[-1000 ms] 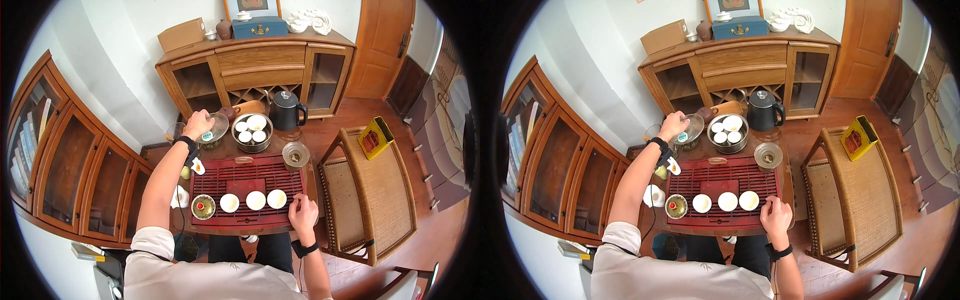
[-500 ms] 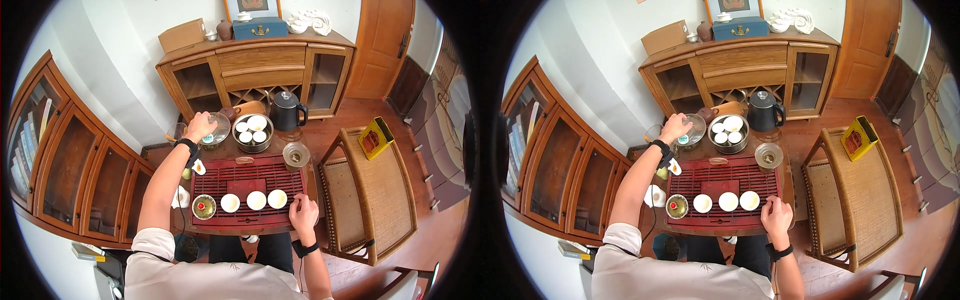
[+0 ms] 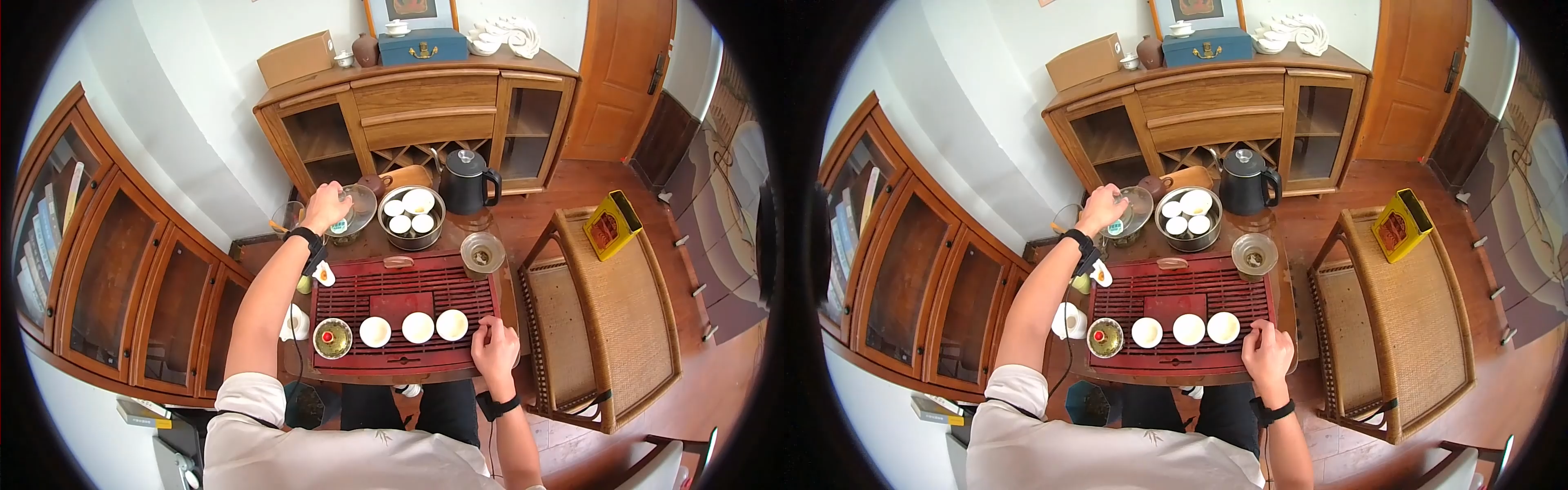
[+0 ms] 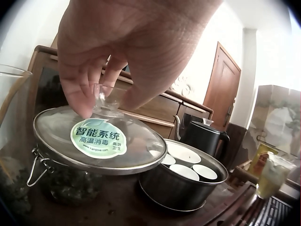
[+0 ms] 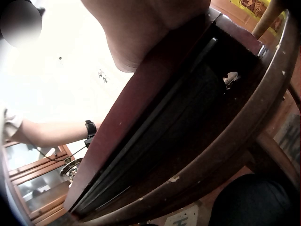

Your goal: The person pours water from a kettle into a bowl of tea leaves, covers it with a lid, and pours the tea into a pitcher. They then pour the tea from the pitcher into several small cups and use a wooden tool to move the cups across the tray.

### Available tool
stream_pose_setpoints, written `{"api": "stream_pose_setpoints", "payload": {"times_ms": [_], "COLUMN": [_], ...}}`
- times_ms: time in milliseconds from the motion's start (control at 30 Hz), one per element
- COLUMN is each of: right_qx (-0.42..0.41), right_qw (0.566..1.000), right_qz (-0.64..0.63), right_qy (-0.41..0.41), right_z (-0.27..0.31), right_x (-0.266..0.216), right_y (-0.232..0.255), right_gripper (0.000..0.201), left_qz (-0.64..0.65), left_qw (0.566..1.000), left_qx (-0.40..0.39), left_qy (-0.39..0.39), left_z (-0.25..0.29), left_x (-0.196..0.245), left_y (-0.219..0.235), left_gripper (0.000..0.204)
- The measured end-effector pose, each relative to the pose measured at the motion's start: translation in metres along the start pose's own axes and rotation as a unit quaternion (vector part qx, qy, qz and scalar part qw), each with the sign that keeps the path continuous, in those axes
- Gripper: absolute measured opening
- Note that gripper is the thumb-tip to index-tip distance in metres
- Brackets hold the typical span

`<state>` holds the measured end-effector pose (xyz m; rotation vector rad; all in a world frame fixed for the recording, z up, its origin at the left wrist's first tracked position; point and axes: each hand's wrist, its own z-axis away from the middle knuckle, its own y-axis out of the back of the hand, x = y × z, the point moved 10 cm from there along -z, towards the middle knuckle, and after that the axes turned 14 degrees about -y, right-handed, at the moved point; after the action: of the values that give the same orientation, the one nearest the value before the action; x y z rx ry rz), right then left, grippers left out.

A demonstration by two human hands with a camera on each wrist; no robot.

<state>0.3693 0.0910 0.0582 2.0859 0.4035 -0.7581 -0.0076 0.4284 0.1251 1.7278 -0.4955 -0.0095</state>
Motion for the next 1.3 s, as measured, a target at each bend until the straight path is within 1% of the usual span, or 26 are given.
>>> {"api": "stream_pose_setpoints", "payload": {"times_ms": [167, 233, 267, 333, 400, 500, 533, 600, 667, 733, 767, 800, 867, 900, 967, 1000, 1067, 1100, 1133, 1233, 1300], "right_qx": [-0.003, -0.007, -0.007, -0.008, -0.008, -0.006, -0.002, -0.001, 0.0, -0.01, -0.009, -0.007, -0.004, -0.003, 0.0, 0.002, 0.012, 0.013, 0.013, 0.003, 0.005], "right_qw": [1.0, 1.0, 1.0, 1.0, 1.0, 1.0, 1.0, 1.0, 1.0, 1.0, 1.0, 1.0, 1.0, 1.0, 1.0, 1.0, 1.0, 1.0, 1.0, 1.0, 1.0], "right_qz": [-0.013, -0.018, -0.018, -0.008, -0.005, 0.0, 0.001, 0.004, 0.006, 0.008, 0.008, 0.008, 0.005, 0.007, 0.01, 0.007, 0.009, 0.011, 0.006, 0.01, 0.007], "right_qy": [-0.005, -0.007, -0.006, -0.007, -0.001, 0.006, 0.007, 0.007, 0.006, 0.003, 0.005, 0.005, 0.009, 0.007, 0.002, 0.006, 0.006, 0.005, 0.01, 0.003, 0.008], "right_z": [0.0, 0.0, 0.0, 0.0, 0.0, 0.0, 0.0, 0.0, 0.0, 0.0, 0.0, 0.0, 0.001, 0.001, 0.001, 0.001, 0.002, 0.002, 0.003, 0.002, 0.003], "right_x": [0.003, 0.002, 0.002, 0.002, 0.001, -0.001, -0.001, -0.001, -0.001, -0.001, -0.001, -0.001, -0.001, -0.001, 0.001, 0.001, 0.002, 0.003, 0.002, 0.004, 0.003], "right_y": [-0.002, -0.001, -0.002, -0.002, -0.002, -0.001, -0.001, -0.002, -0.001, -0.002, -0.002, -0.002, -0.002, -0.002, -0.003, -0.004, -0.003, -0.003, -0.003, -0.005, -0.005], "right_gripper": [0.013, 0.013, 0.013, 0.014, 0.014, 0.015, 0.015, 0.015, 0.015, 0.014, 0.014, 0.013, 0.013, 0.012, 0.012, 0.012, 0.011, 0.011, 0.011, 0.012, 0.011], "left_qz": [0.014, 0.006, 0.007, 0.026, 0.053, 0.064, 0.065, 0.097, 0.096, 0.173, 0.235, 0.235, 0.338, 0.337, 0.463, 0.46, 0.576, 0.601, 0.599, 0.636, 0.628], "left_qw": [1.0, 0.999, 0.999, 0.996, 0.996, 0.99, 0.99, 0.982, 0.98, 0.97, 0.961, 0.96, 0.925, 0.924, 0.867, 0.867, 0.797, 0.782, 0.783, 0.749, 0.753], "left_qx": [0.016, 0.046, 0.046, 0.085, 0.074, 0.124, 0.124, 0.156, 0.166, 0.172, 0.146, 0.148, 0.164, 0.167, 0.163, 0.168, 0.151, 0.136, 0.142, 0.155, 0.168], "left_qy": [0.001, -0.008, -0.007, -0.014, -0.01, -0.033, -0.032, -0.043, -0.052, -0.02, 0.03, 0.03, 0.063, 0.063, 0.092, 0.09, 0.101, 0.088, 0.087, 0.104, 0.103], "left_z": [0.001, 0.0, -0.001, -0.004, 0.0, 0.002, 0.005, 0.013, 0.017, 0.024, 0.033, 0.037, 0.047, 0.054, 0.073, 0.08, 0.094, 0.099, 0.108, 0.135, 0.143], "left_x": [-0.009, -0.014, -0.018, -0.022, -0.014, -0.004, -0.001, 0.008, -0.001, -0.009, -0.008, -0.009, -0.017, -0.019, -0.012, -0.01, -0.005, -0.009, -0.007, 0.01, 0.004], "left_y": [0.001, 0.005, 0.006, 0.015, 0.031, 0.058, 0.066, 0.086, 0.09, 0.093, 0.091, 0.092, 0.091, 0.095, 0.097, 0.104, 0.105, 0.106, 0.114, 0.137, 0.146], "left_gripper": [0.042, 0.04, 0.04, 0.037, 0.033, 0.03, 0.03, 0.029, 0.03, 0.031, 0.032, 0.032, 0.033, 0.033, 0.033, 0.033, 0.03, 0.028, 0.028, 0.027, 0.027]}}
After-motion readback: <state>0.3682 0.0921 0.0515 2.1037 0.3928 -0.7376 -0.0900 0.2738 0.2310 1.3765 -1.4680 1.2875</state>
